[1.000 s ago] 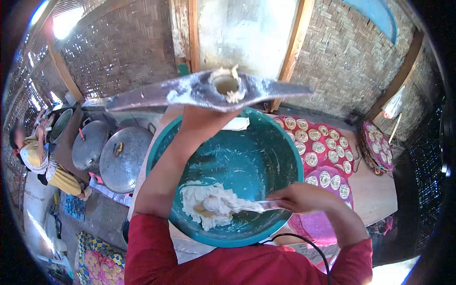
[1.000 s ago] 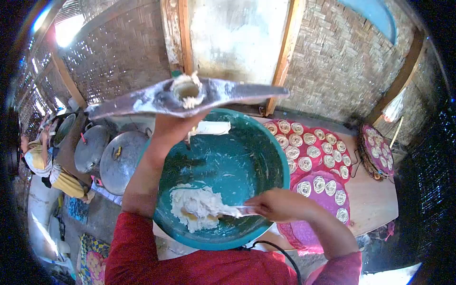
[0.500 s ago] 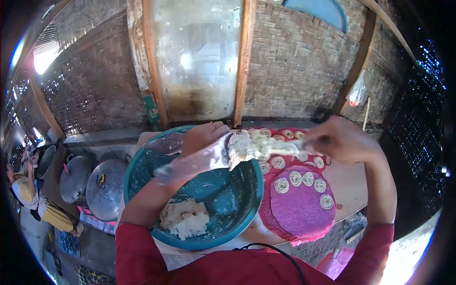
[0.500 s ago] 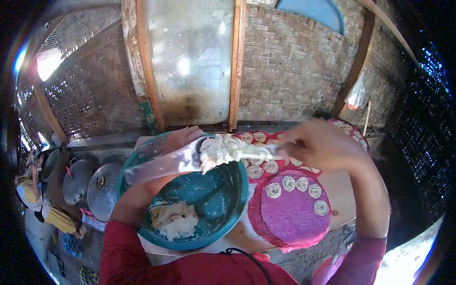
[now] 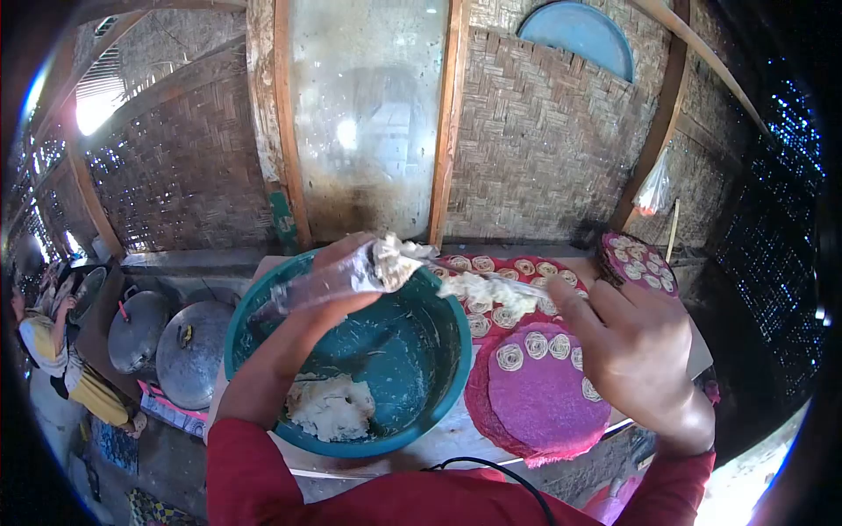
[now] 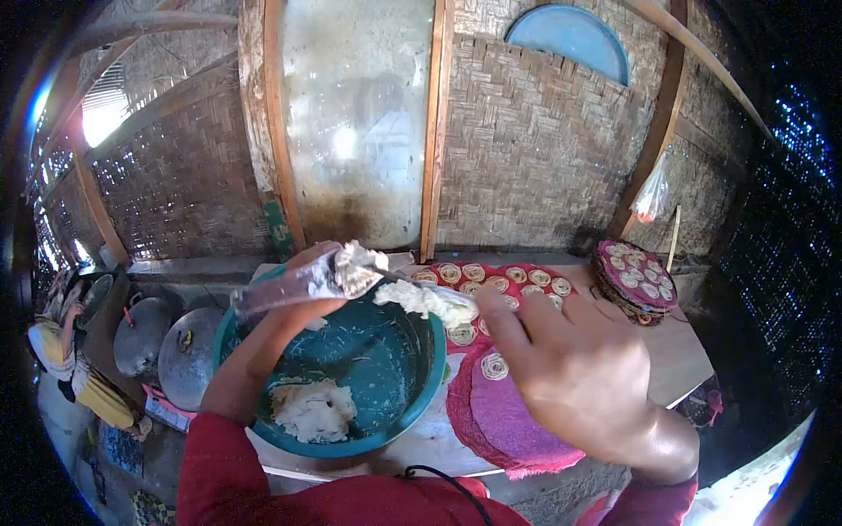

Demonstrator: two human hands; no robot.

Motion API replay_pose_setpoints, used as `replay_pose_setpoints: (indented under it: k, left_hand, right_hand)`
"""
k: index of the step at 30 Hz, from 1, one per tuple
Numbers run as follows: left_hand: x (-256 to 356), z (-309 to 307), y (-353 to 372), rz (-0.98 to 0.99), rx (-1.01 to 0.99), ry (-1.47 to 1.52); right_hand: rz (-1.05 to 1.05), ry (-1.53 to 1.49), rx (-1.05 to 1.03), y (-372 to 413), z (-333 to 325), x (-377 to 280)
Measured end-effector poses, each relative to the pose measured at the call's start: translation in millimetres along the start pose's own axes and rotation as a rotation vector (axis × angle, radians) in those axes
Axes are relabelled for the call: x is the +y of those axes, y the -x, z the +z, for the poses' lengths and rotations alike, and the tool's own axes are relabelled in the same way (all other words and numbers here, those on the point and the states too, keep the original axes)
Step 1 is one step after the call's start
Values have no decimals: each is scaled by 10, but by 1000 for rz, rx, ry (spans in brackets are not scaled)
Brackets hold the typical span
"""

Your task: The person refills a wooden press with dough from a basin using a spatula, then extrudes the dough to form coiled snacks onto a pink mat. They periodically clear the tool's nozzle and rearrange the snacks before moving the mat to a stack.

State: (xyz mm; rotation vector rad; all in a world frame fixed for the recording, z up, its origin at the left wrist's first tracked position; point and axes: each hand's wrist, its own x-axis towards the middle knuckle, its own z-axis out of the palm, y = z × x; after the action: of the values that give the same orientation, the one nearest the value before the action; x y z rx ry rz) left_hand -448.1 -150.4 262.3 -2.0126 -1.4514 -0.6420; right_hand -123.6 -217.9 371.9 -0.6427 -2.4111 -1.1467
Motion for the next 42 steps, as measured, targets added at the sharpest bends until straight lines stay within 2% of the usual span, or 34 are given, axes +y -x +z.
replay_pose_setpoints:
  k: [1,3,4,6,10,12,13,14,15,16,17,19,20,23,24,25,27,29,32,33,35,37,39,41,42]
  left_hand:
    - [66,27,53,-61,132,172]
    - [170,-43,60,-88,61,234]
    - [256,-105,44,-89,62,235]
    - [378,-217,46,-106,163,312]
    - [291,-248,167,-154,105,301]
    - [135,-148,275,-132,165,158]
    - [64,-178,279,-194,123,86]
    - [-73,-200,193,24,115,-236]
    - [-194,-182,149,242,101,-552]
    - [-212,-160,215,-148,271,-91]
    - [-228,-157,266,-133,302,-18]
    - [-201,-34,190,-252,59,-216]
    - [-197,-17,174,-200,159,-131]
    - [-43,-190,120,-226,149,-51]
    - [-88,-102,141,-118,140,0]
    - [51,-149,132,-120,261,67]
    - [236,-319,138,-162,222,342]
    - [215,-351,134,-155,176,294]
    - [25,-186,302,-196,247,345]
    - [-297,274,426,-451,53,980]
    - [-232,49,450,-186,224,288]
    - [-145,-63,436,-207,208,244]
    - [-88,-60,401,-213,193,207]
    - [-29,-22,405,-182,308,265]
    - [-24,-6,414,-71,350,133]
  right_hand:
    - [4,-1,0,-61,29,0]
    - [-89,-7,14,-250,167,-112]
    - [-122,-15,77,-341,248,-170]
    - [-157,-62,58,-427,443,-334]
    - [-218,-103,47,-366,627,-527]
    - [-180,-125,28,-288,515,-425]
    - [-141,-146,-5,-238,430,-344]
    - [-153,-148,-1,-200,357,-225]
    - [-54,-154,19,-172,285,-84]
    - [43,-157,36,-187,251,0]
    - [32,-154,33,-249,301,14]
    - [47,-104,4,-347,432,-26]
    - [38,-70,-20,-368,386,-69]
    - [-51,-92,-29,-456,226,-81]
    - [-48,-91,-31,-511,253,-117]
    - [-107,-91,-16,-579,325,-174]
    - [-164,-94,-6,-616,473,-327]
    - [-228,-48,107,-580,606,-470]
    - [-237,-62,110,-441,557,-395]
    - [-211,-89,112,-398,473,-332]
    - [-181,-70,61,-364,249,-178]
    - [-79,-85,36,-362,76,-75]
    - [-71,-82,41,-411,47,-81]
    - [-121,-48,8,-446,46,-98]
    - [-128,-48,-6,-466,26,-88]
